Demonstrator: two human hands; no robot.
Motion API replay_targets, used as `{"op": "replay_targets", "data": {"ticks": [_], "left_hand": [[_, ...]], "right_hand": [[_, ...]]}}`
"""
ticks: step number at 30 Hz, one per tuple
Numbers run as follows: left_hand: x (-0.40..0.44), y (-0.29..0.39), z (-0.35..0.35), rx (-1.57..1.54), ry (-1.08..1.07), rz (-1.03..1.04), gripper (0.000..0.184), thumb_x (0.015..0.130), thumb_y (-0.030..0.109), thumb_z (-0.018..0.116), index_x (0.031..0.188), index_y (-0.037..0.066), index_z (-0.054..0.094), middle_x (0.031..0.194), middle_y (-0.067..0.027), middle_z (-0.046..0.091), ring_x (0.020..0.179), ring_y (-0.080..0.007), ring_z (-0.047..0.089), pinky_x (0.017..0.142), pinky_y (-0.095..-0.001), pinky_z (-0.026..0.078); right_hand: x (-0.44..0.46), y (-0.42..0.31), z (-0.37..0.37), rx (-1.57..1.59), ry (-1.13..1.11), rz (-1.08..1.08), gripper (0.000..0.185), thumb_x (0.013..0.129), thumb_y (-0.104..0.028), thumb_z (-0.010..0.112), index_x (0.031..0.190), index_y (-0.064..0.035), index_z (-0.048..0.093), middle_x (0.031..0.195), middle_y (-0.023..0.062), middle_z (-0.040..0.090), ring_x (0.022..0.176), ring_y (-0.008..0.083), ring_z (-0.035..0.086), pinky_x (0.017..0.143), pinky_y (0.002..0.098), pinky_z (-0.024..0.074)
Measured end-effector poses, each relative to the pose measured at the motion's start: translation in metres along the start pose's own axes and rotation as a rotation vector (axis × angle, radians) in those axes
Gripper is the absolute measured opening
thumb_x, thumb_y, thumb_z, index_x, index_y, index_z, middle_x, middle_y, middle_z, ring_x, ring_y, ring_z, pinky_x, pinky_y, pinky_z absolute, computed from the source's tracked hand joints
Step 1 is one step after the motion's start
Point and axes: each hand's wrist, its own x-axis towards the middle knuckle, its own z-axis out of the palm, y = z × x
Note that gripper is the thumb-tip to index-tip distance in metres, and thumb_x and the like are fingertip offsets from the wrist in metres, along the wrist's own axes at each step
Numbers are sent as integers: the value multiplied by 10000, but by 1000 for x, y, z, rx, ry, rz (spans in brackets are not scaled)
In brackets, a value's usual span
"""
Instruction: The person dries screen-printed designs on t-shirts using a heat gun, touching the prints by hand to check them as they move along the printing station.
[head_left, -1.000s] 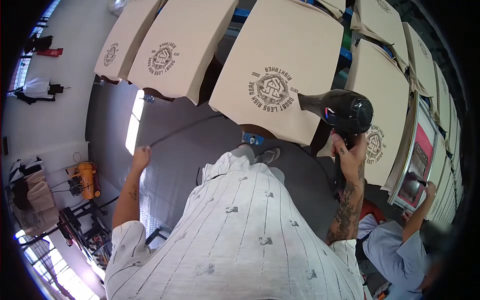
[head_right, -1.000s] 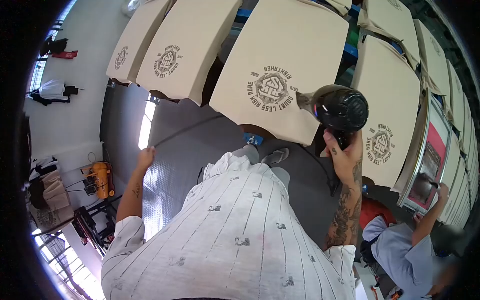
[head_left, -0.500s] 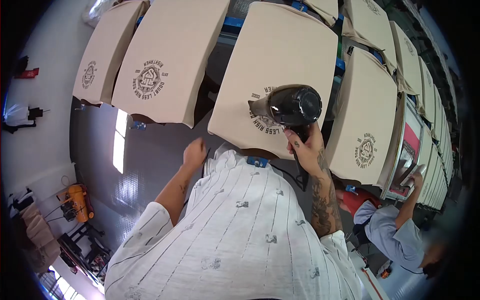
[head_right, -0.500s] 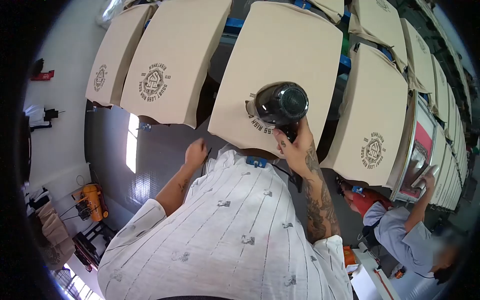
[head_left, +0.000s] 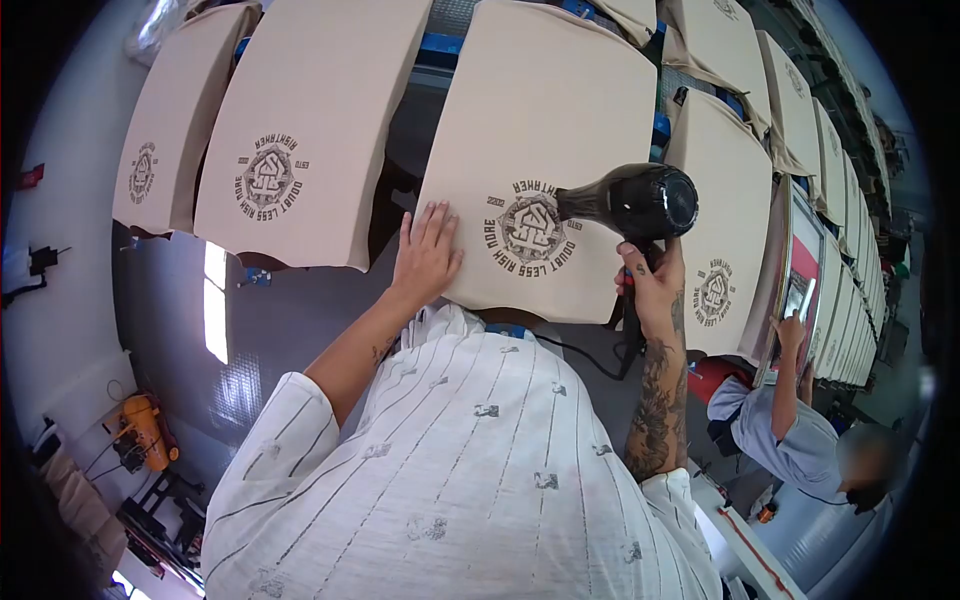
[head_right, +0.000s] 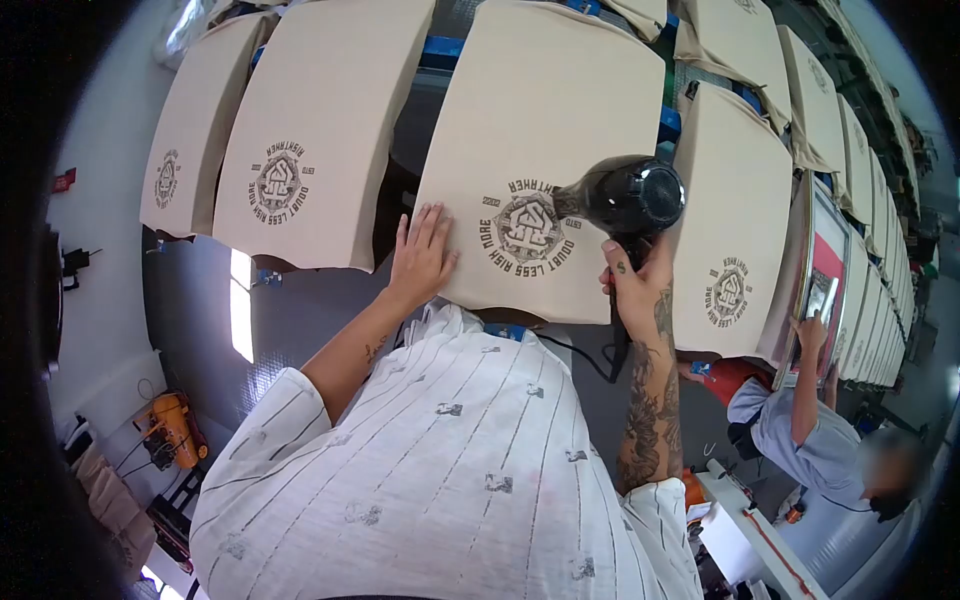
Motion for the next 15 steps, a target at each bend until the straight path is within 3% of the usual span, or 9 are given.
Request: {"op": "replay_targets", "data": {"ticks": [6,10,15], "left_hand": [[27,19,27,63,-4,62,581,920,346,524,1408,44,432,1530,-124,325,1439,-271,271,1155,-589,134],[46,34,40,80,29,5,588,936,356,508,1422,38,417,1535,-135,316,1445,-282,260,1130,-647,118],[76,87,57,58,42,-30,629,945,412,495,1447,50,385,1557,-157,271,1453,-317,236,1113,-678,107]], "right_hand": [[-23,1,24,24,-182,29,402,909,-132,649,1248,-36,454,928,76,609,627,102,572,538,236,483],[-48,18,-2,52,-239,45,405,903,-130,666,1234,-32,453,925,73,601,631,101,564,539,236,478],[-60,39,-47,83,-154,75,411,907,-122,661,1244,-35,441,973,82,594,640,102,564,548,239,482]]}}
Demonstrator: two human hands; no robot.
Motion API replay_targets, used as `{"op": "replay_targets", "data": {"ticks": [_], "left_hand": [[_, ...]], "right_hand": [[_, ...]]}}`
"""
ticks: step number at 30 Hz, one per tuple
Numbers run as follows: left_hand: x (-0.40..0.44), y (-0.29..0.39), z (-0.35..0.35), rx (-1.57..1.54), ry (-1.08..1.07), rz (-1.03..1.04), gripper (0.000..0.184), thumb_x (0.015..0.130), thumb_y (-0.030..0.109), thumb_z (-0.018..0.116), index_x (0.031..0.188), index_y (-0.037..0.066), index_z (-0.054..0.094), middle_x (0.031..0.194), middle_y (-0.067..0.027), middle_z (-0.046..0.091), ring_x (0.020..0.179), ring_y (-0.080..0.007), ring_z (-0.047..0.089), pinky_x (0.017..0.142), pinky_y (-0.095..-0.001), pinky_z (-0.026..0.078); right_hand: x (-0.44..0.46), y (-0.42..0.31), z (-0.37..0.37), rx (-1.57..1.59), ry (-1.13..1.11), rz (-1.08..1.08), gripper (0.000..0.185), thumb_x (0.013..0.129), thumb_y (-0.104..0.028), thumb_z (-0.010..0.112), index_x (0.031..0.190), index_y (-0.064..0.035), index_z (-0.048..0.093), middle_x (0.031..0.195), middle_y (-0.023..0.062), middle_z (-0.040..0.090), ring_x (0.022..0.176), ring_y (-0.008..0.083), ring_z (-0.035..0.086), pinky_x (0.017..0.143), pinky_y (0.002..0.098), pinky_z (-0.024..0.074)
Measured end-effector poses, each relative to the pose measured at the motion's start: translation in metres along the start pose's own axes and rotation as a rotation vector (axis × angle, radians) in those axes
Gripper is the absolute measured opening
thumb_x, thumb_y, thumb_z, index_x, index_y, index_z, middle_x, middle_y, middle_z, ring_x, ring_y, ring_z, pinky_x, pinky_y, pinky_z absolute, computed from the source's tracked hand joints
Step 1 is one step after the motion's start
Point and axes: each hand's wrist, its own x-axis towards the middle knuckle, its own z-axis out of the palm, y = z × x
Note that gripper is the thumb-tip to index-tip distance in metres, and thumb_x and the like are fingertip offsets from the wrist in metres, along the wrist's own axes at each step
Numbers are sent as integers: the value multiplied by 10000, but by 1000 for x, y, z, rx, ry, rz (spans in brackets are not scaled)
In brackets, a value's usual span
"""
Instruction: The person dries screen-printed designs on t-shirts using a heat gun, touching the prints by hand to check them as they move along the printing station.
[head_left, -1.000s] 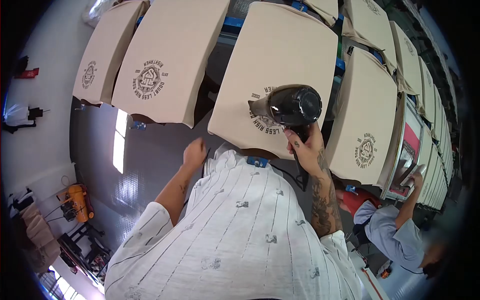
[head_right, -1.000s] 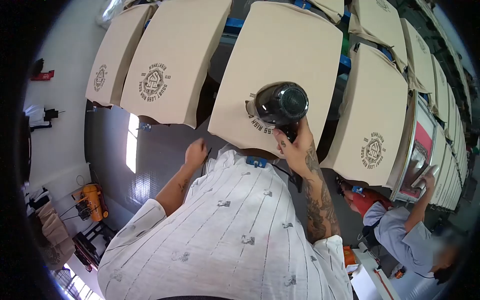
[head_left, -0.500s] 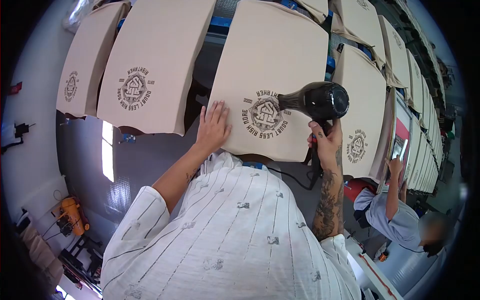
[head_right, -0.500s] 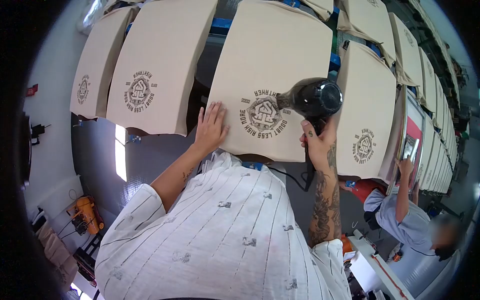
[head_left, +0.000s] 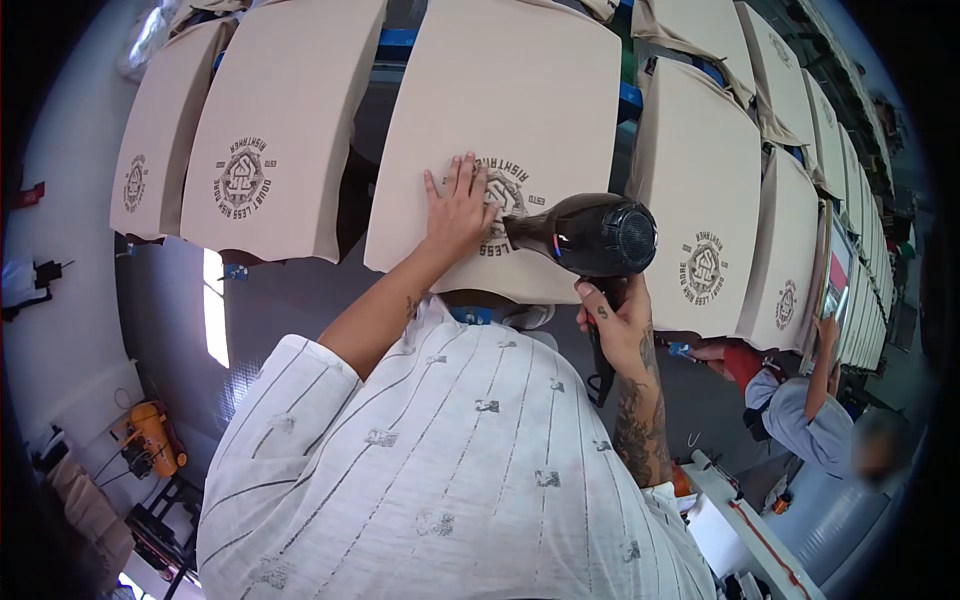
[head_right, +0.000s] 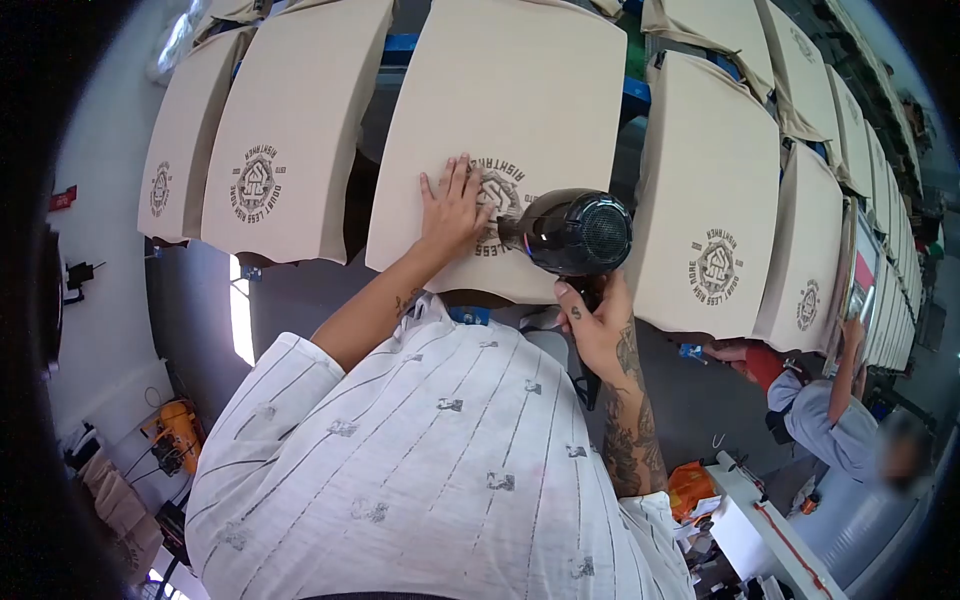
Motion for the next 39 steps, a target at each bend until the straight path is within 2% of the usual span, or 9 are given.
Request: {"op": "replay_targets", "data": {"ticks": [7,9,12,16,20,22,30,32,39], "left_hand": [[23,54,28,99,-56,-124,789,919,585,468,1507,92,285,1584,-156,196,1479,-322,159,1116,-687,75],[25,57,28,129,-59,-108,784,920,581,473,1505,92,289,1580,-163,203,1477,-328,163,1114,-689,78],[22,61,23,166,-84,-126,776,920,571,487,1500,92,297,1574,-174,214,1473,-340,170,1112,-690,84],[18,77,24,174,-28,-198,758,919,549,504,1488,87,312,1567,-177,233,1467,-353,185,1105,-697,92],[14,100,29,190,-77,-235,790,925,577,464,1502,70,280,1575,-181,215,1477,-341,151,1125,-665,72],[11,100,34,205,-65,-228,792,924,575,467,1500,65,281,1576,-185,209,1475,-345,155,1123,-665,71],[25,105,19,209,-104,-281,767,919,534,516,1507,104,277,1578,-170,203,1472,-338,173,1113,-683,94],[37,94,17,199,-23,-317,761,921,534,517,1510,116,277,1578,-164,206,1472,-333,176,1113,-685,98],[79,58,35,218,-58,-458,762,934,546,487,1518,113,258,1586,-148,194,1477,-315,165,1124,-666,104]], "right_hand": [[-26,34,-89,122,69,-199,440,915,-114,651,1276,-40,409,999,105,608,719,139,622,604,260,517],[-40,42,-126,160,98,-244,445,916,-115,651,1280,-41,405,999,111,611,737,148,631,610,269,523],[-67,48,-186,204,101,-116,401,930,-109,634,1263,-40,422,982,114,615,727,150,622,607,277,523],[-95,72,-260,237,297,-127,273,974,-118,576,1214,-52,463,948,92,625,659,135,593,565,270,504],[-109,87,-323,237,391,-152,310,976,-161,585,1236,-59,449,935,71,602,649,117,573,555,251,484],[-108,86,-341,175,467,-156,252,980,-159,578,1186,-57,475,920,82,623,626,122,580,533,249,489],[-56,63,-339,212,286,-140,366,977,-153,584,1297,-64,430,918,80,624,634,116,580,544,255,484],[-35,46,-330,236,219,-97,388,975,-148,587,1314,-67,417,915,82,626,637,114,580,543,257,482],[47,15,-334,238,273,-120,424,972,-155,596,1341,-78,402,885,70,634,617,102,569,552,246,479]]}}
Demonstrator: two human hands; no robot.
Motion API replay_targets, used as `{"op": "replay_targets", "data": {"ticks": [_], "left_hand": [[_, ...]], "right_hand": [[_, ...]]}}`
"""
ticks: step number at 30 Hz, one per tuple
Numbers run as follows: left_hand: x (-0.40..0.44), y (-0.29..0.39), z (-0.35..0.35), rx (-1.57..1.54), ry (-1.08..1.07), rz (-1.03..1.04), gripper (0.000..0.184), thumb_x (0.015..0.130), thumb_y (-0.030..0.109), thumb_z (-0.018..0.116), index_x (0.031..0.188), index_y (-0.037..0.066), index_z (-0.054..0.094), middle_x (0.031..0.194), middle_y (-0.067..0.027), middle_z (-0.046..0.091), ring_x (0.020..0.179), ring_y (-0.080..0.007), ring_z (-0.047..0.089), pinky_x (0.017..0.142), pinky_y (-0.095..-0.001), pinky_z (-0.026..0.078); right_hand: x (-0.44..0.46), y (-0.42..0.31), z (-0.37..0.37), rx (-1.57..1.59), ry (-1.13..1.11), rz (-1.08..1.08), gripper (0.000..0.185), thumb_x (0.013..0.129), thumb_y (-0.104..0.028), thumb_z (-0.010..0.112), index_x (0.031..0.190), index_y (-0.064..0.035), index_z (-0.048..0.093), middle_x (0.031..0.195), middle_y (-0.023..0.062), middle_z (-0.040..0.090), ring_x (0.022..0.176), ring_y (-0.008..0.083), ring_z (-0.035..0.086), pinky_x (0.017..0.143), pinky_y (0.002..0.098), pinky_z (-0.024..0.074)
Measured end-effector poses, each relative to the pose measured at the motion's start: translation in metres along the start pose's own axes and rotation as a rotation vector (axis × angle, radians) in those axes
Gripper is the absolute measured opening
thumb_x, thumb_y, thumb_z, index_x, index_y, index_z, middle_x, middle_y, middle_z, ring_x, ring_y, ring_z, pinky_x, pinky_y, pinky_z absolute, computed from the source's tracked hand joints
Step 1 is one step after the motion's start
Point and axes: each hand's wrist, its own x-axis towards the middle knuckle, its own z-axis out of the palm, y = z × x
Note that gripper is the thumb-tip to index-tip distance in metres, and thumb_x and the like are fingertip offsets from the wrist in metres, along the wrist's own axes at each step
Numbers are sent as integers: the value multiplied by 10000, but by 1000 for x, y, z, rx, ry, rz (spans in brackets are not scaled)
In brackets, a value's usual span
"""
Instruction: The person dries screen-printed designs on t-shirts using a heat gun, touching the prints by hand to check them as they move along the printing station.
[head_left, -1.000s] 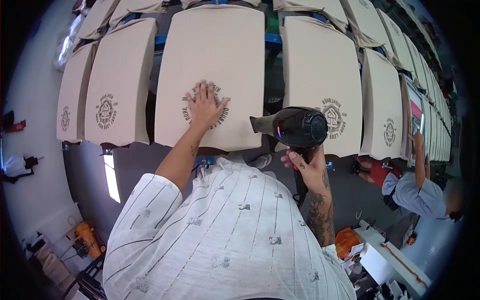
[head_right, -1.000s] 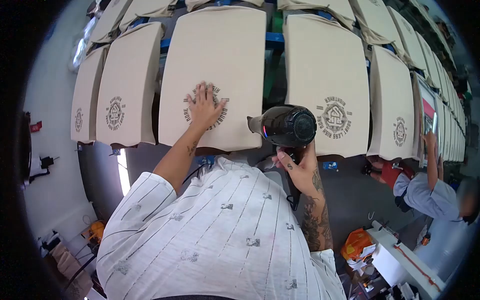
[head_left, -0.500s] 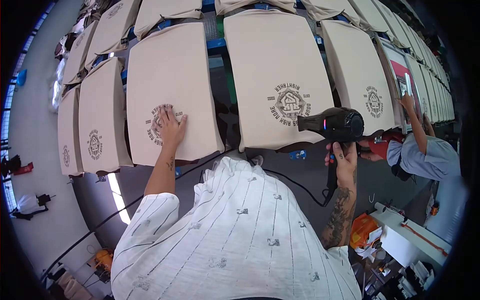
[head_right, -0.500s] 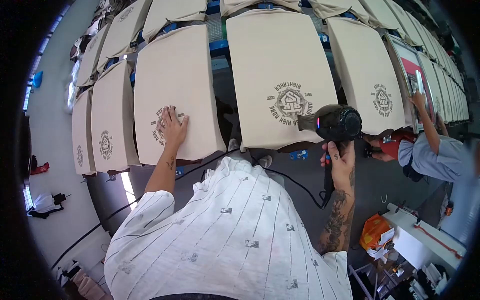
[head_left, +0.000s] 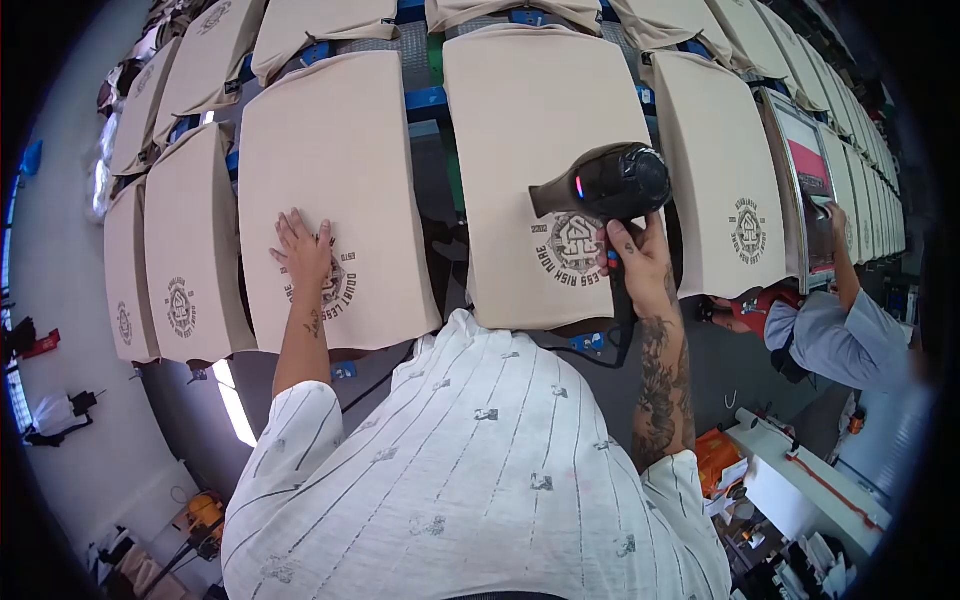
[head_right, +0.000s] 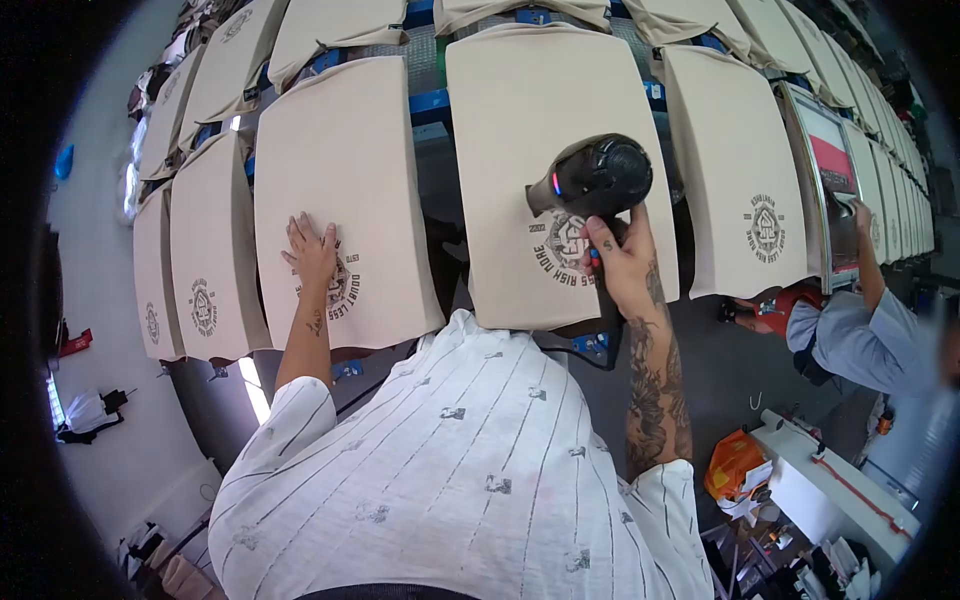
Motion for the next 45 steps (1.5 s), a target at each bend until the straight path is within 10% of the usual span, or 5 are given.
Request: {"op": "replay_targets", "data": {"ticks": [15,26,45], "left_hand": [[-11,55,-35,-48,-41,-57,662,919,456,558,1450,101,385,1515,-97,365,1430,-266,292,1144,-634,107],[-157,188,-5,-288,-244,892,612,876,345,626,1383,55,442,1498,-136,356,1434,-287,272,1148,-606,146],[-262,220,3,-181,-94,508,533,909,317,591,1362,70,455,1502,-132,353,1431,-290,284,1140,-590,172]], "right_hand": [[-4,-15,-11,-59,39,111,424,972,-172,597,1341,-83,408,887,77,635,608,120,579,545,262,497],[-24,-11,-91,-106,191,68,409,984,-161,564,1348,-105,387,878,67,603,611,109,574,521,248,487],[-74,15,-125,4,-293,148,320,985,-206,578,1254,-65,477,965,88,625,658,123,594,576,251,509]]}}
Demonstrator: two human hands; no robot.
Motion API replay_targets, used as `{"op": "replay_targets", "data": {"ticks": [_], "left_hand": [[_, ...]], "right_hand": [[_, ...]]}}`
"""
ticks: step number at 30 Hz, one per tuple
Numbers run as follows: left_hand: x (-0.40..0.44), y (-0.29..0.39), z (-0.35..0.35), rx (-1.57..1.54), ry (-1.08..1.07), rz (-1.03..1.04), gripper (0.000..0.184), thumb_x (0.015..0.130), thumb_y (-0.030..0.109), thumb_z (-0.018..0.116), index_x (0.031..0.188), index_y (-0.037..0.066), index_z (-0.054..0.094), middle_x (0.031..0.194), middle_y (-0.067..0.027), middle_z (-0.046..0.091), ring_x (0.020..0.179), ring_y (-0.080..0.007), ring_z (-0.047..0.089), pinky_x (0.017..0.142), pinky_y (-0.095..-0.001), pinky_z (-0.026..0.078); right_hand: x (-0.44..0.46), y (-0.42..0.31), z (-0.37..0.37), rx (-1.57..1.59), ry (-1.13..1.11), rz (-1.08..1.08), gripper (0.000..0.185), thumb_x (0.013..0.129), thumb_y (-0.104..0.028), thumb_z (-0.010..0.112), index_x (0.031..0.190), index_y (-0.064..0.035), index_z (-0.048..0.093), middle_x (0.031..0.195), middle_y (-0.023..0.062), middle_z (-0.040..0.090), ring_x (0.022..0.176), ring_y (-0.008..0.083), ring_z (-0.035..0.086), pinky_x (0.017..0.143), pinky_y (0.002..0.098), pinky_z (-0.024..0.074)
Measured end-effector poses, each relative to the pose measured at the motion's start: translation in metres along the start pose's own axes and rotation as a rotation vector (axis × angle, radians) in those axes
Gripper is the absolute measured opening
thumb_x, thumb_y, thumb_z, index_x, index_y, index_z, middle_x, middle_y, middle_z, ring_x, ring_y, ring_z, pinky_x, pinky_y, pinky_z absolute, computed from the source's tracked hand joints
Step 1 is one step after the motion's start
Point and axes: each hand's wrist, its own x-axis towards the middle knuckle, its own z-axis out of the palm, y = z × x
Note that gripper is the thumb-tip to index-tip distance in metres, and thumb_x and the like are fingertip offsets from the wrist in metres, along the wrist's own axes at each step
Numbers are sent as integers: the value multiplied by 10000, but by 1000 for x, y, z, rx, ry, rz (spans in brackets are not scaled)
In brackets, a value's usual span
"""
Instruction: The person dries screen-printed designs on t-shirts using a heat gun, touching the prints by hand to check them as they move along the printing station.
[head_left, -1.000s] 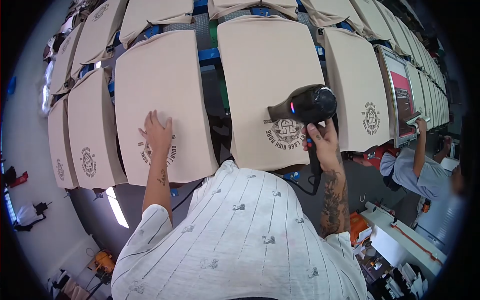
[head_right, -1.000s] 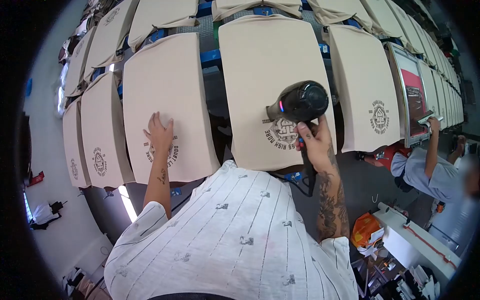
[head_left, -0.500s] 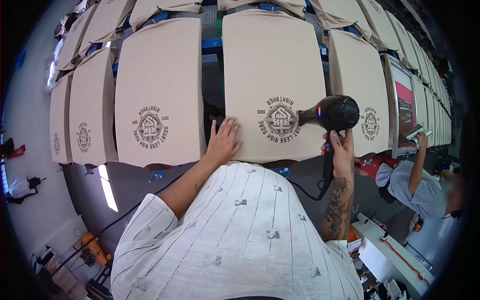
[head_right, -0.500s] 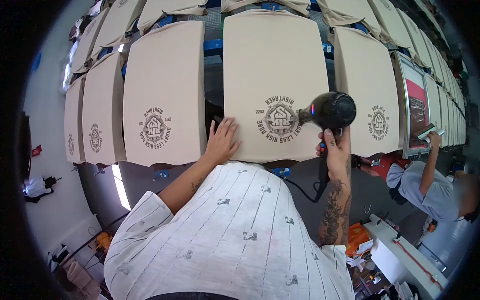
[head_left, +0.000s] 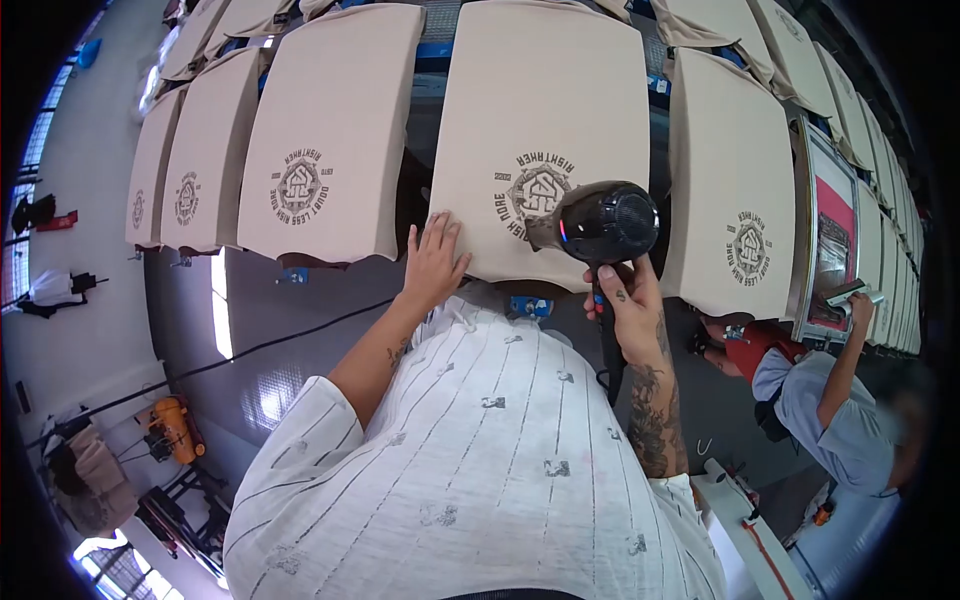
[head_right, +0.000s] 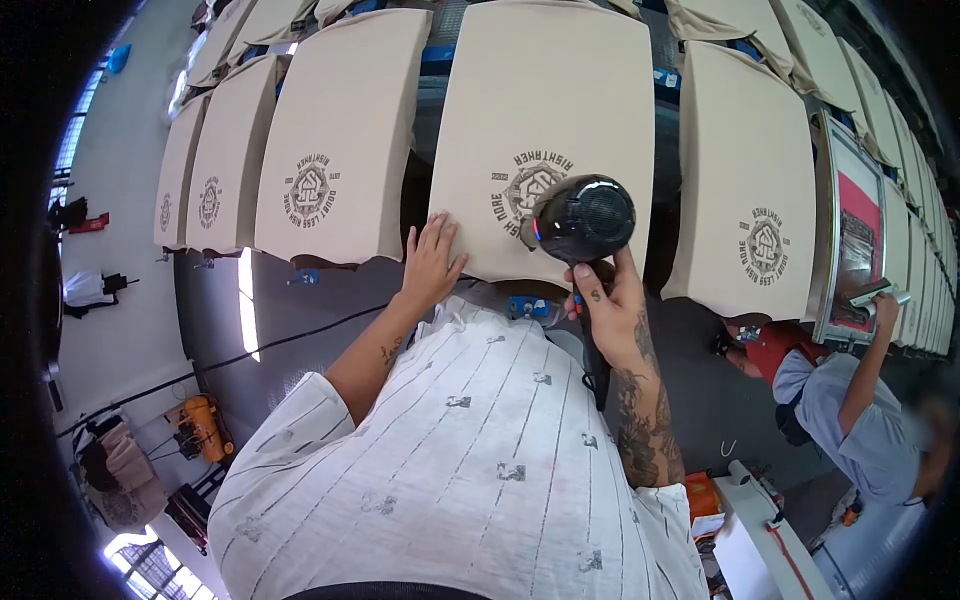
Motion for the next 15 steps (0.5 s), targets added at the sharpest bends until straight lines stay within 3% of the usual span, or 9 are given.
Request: {"op": "replay_targets", "data": {"ticks": [8,15], "left_hand": [[-21,30,7,-24,37,-96,557,907,325,578,1374,50,452,1495,-151,346,1424,-310,285,1132,-613,162],[25,5,1,-9,90,-42,546,910,318,577,1373,57,450,1500,-145,353,1426,-297,289,1133,-603,152]], "right_hand": [[10,-9,-57,-8,121,-135,338,982,-187,581,1268,-53,458,937,91,640,642,119,599,552,257,511],[51,-28,-33,-59,161,-128,349,976,-193,589,1274,-66,459,902,80,630,611,115,591,523,264,508]]}}
